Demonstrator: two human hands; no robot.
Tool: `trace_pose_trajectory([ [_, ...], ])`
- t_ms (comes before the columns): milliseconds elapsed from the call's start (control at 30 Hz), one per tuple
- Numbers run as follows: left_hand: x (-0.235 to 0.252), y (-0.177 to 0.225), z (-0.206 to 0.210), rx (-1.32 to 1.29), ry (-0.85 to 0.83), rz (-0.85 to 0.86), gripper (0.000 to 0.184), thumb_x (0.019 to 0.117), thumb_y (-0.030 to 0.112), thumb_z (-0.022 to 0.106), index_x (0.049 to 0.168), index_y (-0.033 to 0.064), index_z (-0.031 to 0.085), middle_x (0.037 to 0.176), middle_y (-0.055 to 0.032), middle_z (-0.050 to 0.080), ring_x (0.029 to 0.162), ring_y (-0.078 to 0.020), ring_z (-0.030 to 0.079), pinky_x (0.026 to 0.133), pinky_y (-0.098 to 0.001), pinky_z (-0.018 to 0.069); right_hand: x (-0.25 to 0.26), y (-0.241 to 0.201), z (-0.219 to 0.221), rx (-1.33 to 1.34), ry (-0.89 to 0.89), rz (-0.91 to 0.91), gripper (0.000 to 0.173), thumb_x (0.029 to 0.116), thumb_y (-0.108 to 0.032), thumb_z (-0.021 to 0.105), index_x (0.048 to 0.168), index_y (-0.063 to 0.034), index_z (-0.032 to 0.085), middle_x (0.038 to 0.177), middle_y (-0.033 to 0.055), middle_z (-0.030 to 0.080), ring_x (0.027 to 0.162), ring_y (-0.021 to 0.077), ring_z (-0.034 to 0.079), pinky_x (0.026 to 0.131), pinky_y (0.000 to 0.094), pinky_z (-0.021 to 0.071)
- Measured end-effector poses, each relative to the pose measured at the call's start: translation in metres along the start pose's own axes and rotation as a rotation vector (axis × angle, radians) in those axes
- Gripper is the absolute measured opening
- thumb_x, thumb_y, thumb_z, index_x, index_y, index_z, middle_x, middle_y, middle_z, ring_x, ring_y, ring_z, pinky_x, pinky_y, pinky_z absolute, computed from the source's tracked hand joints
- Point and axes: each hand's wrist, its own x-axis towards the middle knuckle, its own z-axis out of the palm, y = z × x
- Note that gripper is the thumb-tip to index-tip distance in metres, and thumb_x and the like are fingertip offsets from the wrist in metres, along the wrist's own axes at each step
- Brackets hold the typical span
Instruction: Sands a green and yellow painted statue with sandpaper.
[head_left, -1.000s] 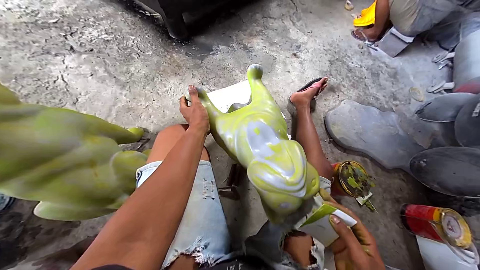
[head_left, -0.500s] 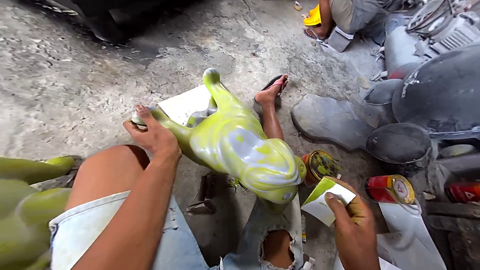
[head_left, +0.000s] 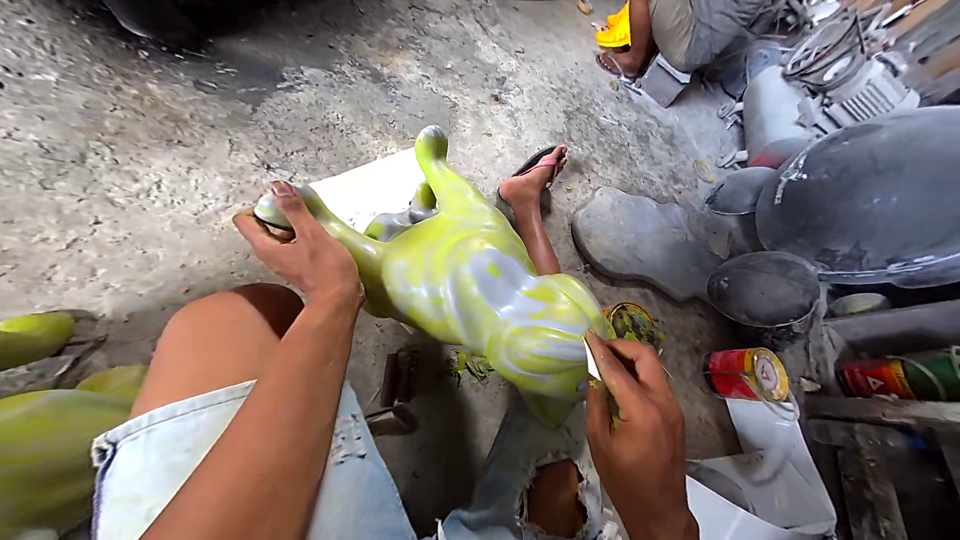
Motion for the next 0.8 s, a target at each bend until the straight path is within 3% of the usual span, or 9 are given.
trace_pose_trajectory([
  [233,0.002,-0.004,-0.001,-0.028,0.002,0.025,0.055,0.1014,0.054,0.058,0.128,0.0054,0.053,0.110,-0.0025,0.063,0.104,-0.0063,0.064,0.094,-0.0269,0.0535,-0.005,-0.007,0.007,-0.209,-0.090,-0.090,0.032,0.0917,-0.017,0.063,0.120,-0.0198,0.078,0.100,0.0015,0.071,0.091,0.0151,0.068,0.070,0.0302,0.0583],
  [467,0.001,-0.002,0.000,-0.036,0.003,0.006,0.055,0.1016,0.053,0.058,0.127,0.0047,0.053,0.110,-0.0034,0.063,0.102,-0.0068,0.064,0.094,-0.0273,0.0539,-0.012,0.009,0.001,-0.178,-0.105,-0.171,0.034,0.0931,-0.017,0.063,0.124,-0.0218,0.077,0.116,0.0040,0.072,0.106,0.0191,0.068,0.081,0.0327,0.0599],
  [667,0.003,-0.005,0.001,-0.035,-0.013,-0.003,0.055,0.1001,0.055,0.060,0.126,0.0067,0.054,0.107,-0.0018,0.063,0.101,-0.0061,0.064,0.092,-0.0267,0.0536,-0.010,0.019,-0.003,-0.016,-0.032,-0.155,0.030,0.0979,-0.021,0.058,0.120,-0.0190,0.078,0.116,0.0031,0.073,0.103,0.0139,0.070,0.082,0.0317,0.0618],
  [800,0.004,-0.008,0.001,-0.054,-0.027,0.002,0.066,0.0976,0.057,0.063,0.135,0.0034,0.051,0.116,-0.0038,0.064,0.109,-0.0064,0.064,0.099,-0.0270,0.0529,-0.012,0.004,0.007,-0.096,-0.029,-0.126,0.030,0.0933,-0.019,0.066,0.121,-0.0196,0.077,0.116,0.0021,0.072,0.107,0.0162,0.069,0.083,0.0330,0.0612],
])
